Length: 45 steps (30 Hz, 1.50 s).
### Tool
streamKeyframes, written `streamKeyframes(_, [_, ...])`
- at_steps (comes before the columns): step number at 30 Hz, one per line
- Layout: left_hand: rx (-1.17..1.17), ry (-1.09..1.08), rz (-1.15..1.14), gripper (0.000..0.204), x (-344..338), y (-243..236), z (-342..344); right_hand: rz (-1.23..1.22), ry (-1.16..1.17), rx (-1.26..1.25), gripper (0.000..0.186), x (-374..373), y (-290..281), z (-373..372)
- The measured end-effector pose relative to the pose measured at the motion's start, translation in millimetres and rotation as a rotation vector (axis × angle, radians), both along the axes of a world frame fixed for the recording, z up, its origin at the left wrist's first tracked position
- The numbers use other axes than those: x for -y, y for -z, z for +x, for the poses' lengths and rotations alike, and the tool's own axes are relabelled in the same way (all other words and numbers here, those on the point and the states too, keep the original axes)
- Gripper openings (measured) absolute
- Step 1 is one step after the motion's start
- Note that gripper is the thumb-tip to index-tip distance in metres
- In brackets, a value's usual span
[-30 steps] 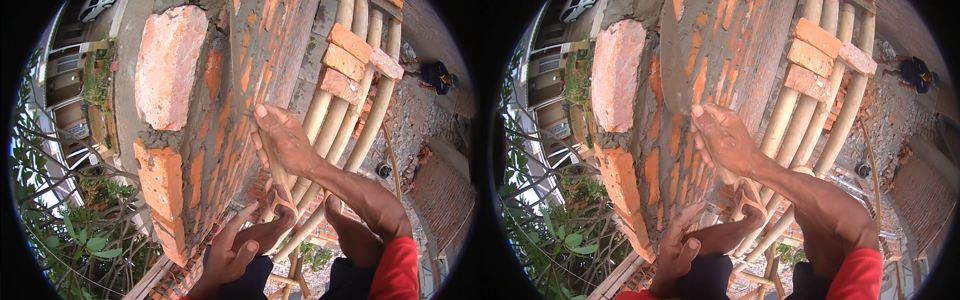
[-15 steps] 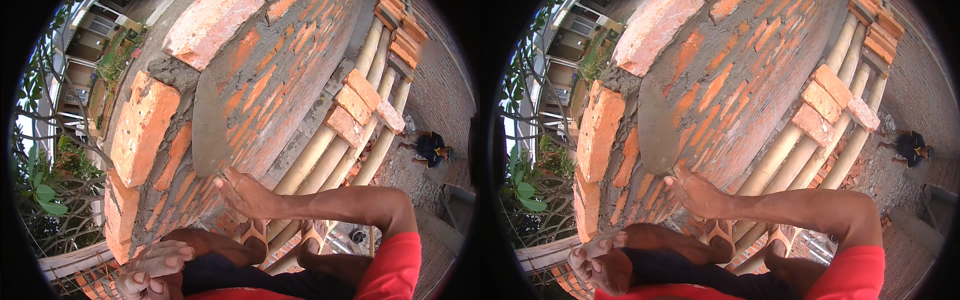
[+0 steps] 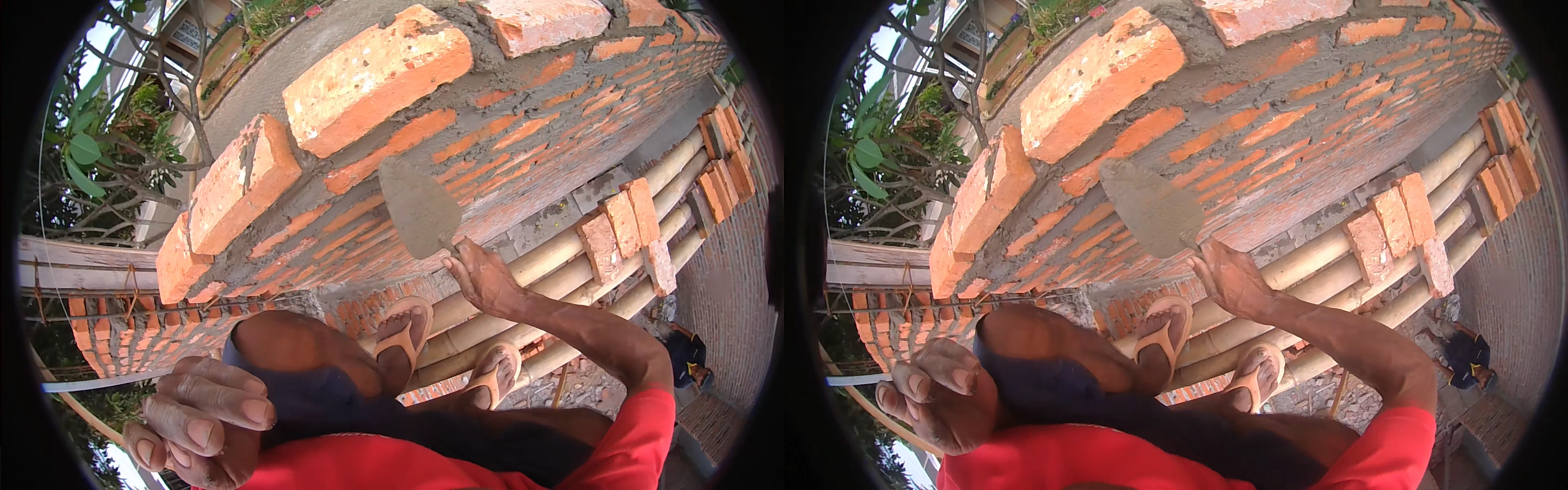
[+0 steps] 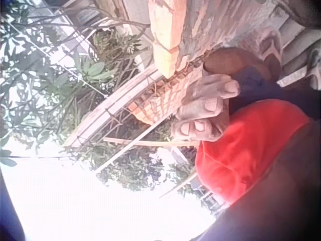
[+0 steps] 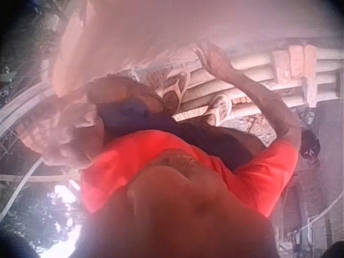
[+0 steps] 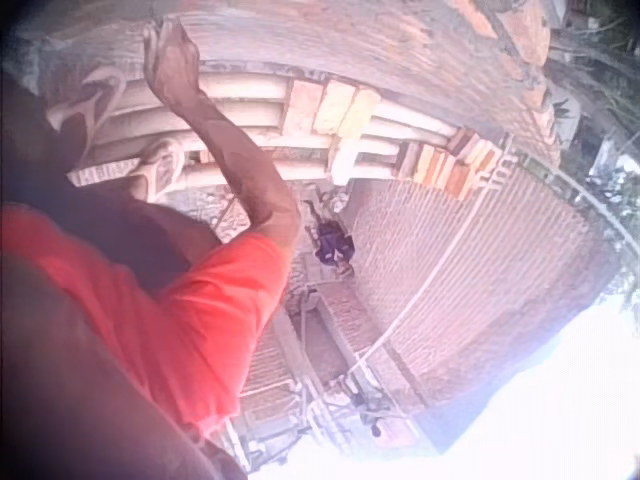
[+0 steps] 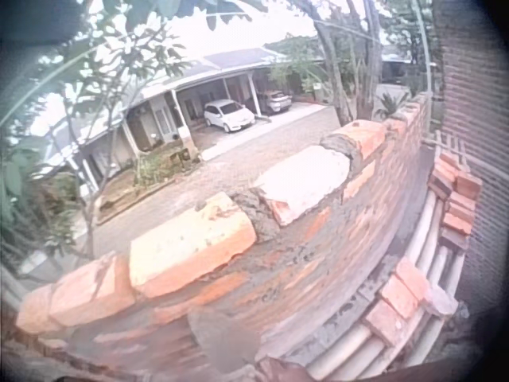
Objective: The person builds a brick wall on a bamboo scaffold. They scoop mortar from a headpan, spread it on the wall, place bricks, and tap them into alignment. The person repeatedly refills the headpan and continues laying bricks along the wall.
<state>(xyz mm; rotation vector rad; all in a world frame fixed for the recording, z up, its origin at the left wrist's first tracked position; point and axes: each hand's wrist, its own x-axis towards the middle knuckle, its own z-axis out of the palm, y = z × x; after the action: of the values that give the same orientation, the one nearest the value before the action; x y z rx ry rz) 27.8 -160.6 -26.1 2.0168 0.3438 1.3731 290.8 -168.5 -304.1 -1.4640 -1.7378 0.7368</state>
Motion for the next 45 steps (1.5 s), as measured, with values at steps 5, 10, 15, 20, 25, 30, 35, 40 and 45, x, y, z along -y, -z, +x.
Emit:
streamKeyframes(5, [0.237,-0.090,-0.053,0.031,13,-10,-17,0.377,0.097,0.438,0.018,-19,-79,73])
streamKeyframes(10, [0.369,-0.115,-0.059,0.036,17,-9,-21,0.714,0.207,0.844,0.015,-50,-156,116])
streamKeyframes(15, [0.381,-0.138,-0.070,0.035,23,-10,-31,0.763,0.277,0.973,0.016,-67,-183,174])
streamKeyframes(20, [0.410,-0.189,-0.107,0.033,26,-12,-30,0.734,0.359,1.012,0.018,-52,-178,246])
streamKeyframes(25, [0.342,-0.113,-0.102,0.031,28,-19,-28,0.613,0.375,1.191,0.028,-41,-162,341])
streamKeyframes(30, [0.294,-0.145,-0.061,0.030,30,-25,-31,0.489,0.681,0.756,0.031,-1,-94,346])
streamKeyframes(35, [0.237,-0.114,-0.018,0.033,29,-30,-37,0.305,0.406,0.456,0.024,20,-61,222])
streamKeyframes(40, [0.252,-0.087,-0.006,0.033,30,-30,-39,0.118,-0.078,0.202,0.024,3,-81,55])
streamKeyframes(45, [0.227,-0.105,0.007,0.033,36,-30,-43,0.173,-0.304,0.093,0.019,-22,-94,-59])
